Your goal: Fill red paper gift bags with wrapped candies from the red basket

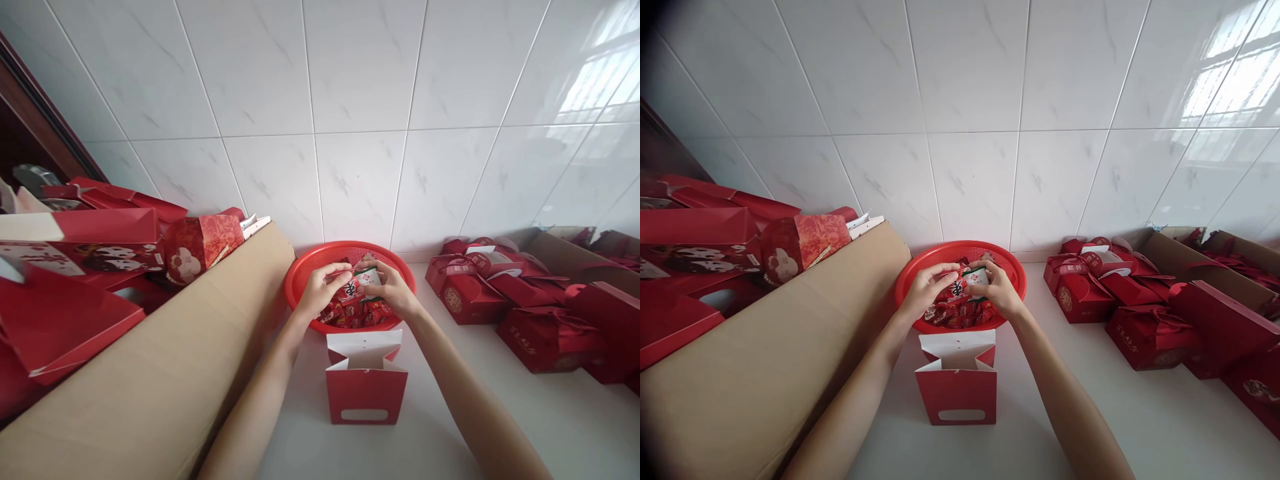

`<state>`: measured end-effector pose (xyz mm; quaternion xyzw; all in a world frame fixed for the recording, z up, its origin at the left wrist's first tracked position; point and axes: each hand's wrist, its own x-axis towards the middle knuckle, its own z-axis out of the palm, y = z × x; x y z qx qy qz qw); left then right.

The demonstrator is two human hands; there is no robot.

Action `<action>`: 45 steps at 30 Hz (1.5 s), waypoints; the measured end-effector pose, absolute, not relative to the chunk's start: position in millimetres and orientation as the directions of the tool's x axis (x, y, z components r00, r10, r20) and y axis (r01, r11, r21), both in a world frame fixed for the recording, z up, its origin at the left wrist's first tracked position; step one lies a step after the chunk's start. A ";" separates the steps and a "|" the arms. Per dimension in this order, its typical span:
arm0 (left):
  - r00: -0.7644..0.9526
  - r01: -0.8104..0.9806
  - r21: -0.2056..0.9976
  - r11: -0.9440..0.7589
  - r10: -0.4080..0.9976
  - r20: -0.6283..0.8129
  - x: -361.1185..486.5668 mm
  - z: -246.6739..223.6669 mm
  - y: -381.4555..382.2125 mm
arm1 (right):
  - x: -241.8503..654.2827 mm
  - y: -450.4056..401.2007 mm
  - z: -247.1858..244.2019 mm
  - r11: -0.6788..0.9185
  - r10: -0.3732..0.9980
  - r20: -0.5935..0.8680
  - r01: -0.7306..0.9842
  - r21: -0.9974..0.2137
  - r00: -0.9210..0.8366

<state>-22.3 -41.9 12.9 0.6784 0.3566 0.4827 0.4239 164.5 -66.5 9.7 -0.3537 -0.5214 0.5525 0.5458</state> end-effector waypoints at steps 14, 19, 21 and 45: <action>0.189 0.123 0.901 -0.415 0.901 0.390 -24.6 13.0 -40.3 | 162.5 -66.7 9.0 0.171 0.974 0.198 -0.212 -0.962 -0.114; 0.190 0.071 0.911 -0.406 0.902 0.387 -23.7 17.3 -45.4 | 162.3 -67.6 9.9 0.154 0.970 0.195 -0.251 -0.956 -0.144; 0.200 0.007 0.932 -0.362 0.914 0.354 -24.0 18.1 -46.7 | 162.2 -67.6 9.8 0.171 0.969 0.212 -0.278 -0.945 -0.126; 0.163 -0.119 0.978 -0.170 0.968 0.189 -23.9 18.7 -44.6 | 161.4 -69.5 11.6 0.186 0.981 0.190 -0.404 -0.896 0.031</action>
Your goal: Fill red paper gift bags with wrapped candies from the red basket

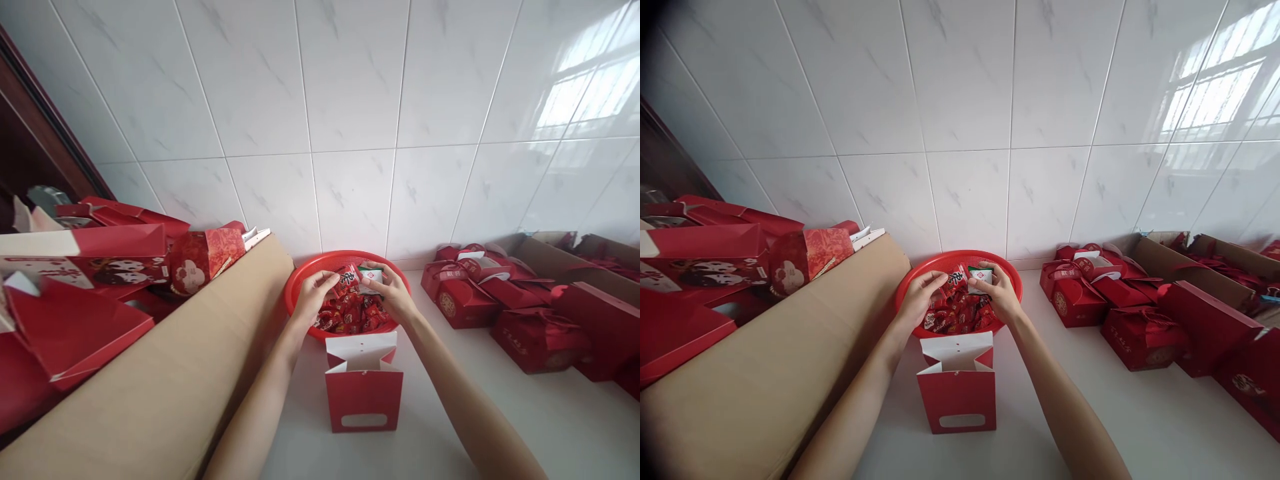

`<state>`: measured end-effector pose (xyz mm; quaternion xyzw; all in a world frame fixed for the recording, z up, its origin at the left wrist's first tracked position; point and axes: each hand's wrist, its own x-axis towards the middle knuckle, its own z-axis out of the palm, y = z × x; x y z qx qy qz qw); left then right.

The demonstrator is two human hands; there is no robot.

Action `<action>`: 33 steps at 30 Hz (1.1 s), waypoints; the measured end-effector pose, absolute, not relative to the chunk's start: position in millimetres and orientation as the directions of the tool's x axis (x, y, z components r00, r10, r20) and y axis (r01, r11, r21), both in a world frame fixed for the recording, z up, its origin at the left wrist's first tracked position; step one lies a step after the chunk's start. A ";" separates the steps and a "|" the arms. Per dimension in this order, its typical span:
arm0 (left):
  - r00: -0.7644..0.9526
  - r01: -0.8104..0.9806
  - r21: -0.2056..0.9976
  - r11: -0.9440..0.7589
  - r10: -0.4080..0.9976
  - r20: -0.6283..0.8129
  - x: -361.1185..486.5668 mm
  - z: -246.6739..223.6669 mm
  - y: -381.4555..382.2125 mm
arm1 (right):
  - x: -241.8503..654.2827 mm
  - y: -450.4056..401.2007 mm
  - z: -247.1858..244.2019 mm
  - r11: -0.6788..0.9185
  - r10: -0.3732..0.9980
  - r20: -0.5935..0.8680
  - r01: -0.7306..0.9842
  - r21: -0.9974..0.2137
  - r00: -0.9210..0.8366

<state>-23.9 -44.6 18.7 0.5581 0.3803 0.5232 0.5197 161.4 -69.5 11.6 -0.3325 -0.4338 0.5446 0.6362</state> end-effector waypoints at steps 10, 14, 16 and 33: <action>0.256 -0.127 0.984 -0.124 0.955 0.153 -22.6 18.6 -45.6 | 161.5 -68.9 10.5 0.169 0.982 0.190 -0.399 -0.901 -0.013; 0.315 -0.038 0.986 -0.163 0.934 0.167 -24.0 17.3 -45.2 | 162.1 -66.6 9.2 0.165 0.983 0.185 -0.411 -0.896 -0.010; 0.337 0.004 0.976 -0.216 0.920 0.202 -24.9 17.3 -45.3 | 162.4 -65.3 8.3 0.169 0.982 0.187 -0.419 -0.892 -0.001; 0.292 0.121 0.877 -0.465 0.861 0.416 -22.3 10.0 -41.5 | 162.8 -56.2 4.5 0.089 0.996 0.084 -0.535 -0.840 0.034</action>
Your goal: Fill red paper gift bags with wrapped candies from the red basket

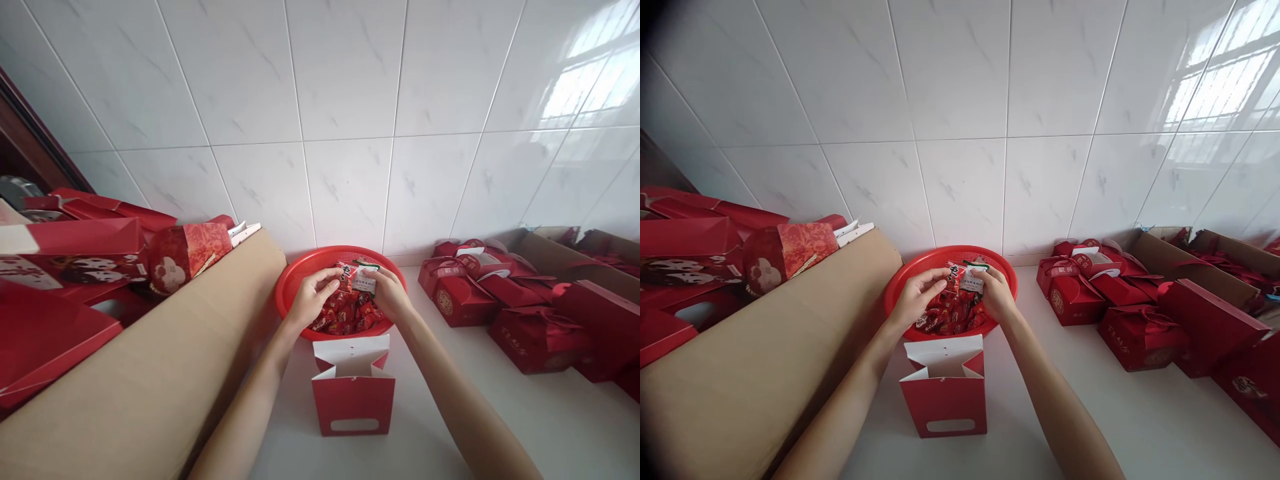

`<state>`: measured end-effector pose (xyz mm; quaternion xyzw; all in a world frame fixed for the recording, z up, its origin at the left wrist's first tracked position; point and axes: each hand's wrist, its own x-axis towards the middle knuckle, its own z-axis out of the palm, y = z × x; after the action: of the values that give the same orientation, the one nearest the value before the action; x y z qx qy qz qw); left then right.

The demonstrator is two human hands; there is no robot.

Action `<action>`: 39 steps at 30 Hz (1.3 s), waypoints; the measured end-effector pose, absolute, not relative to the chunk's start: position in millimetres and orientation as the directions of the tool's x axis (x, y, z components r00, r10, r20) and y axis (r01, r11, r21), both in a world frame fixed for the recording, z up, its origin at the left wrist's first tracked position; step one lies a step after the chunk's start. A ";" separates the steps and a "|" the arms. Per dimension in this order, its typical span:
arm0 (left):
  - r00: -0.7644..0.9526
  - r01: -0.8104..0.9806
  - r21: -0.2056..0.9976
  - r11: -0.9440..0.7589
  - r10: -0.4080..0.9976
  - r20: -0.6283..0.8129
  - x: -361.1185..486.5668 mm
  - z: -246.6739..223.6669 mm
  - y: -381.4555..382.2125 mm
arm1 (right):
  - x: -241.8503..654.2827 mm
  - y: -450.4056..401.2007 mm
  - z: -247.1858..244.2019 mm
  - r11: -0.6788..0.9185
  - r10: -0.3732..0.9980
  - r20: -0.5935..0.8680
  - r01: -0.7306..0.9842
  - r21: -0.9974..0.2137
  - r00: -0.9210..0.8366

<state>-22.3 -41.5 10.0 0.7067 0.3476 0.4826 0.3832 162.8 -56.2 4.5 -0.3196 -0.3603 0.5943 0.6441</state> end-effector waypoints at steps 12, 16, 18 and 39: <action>0.368 0.199 0.820 -0.537 0.816 0.445 -18.9 7.2 -42.3 | 161.5 -63.3 10.3 0.049 0.989 0.107 -0.454 -0.890 -0.102; 0.412 0.227 0.801 -0.553 0.800 0.436 -18.7 6.2 -42.6 | 160.4 -64.8 11.1 0.042 0.996 0.074 -0.439 -0.898 -0.055; 0.418 0.239 0.800 -0.550 0.802 0.427 -18.7 6.1 -42.9 | 160.1 -64.7 10.3 0.041 0.997 0.064 -0.437 -0.899 -0.037; 0.478 0.267 0.805 -0.530 0.798 0.366 -18.0 8.3 -42.7 | 159.0 -64.0 6.6 0.132 0.991 0.132 -0.428 -0.894 0.028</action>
<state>-18.0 -42.7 8.3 0.7866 0.3385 0.3823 0.3471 159.0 -64.0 6.6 -0.3423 -0.4109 0.5630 0.6301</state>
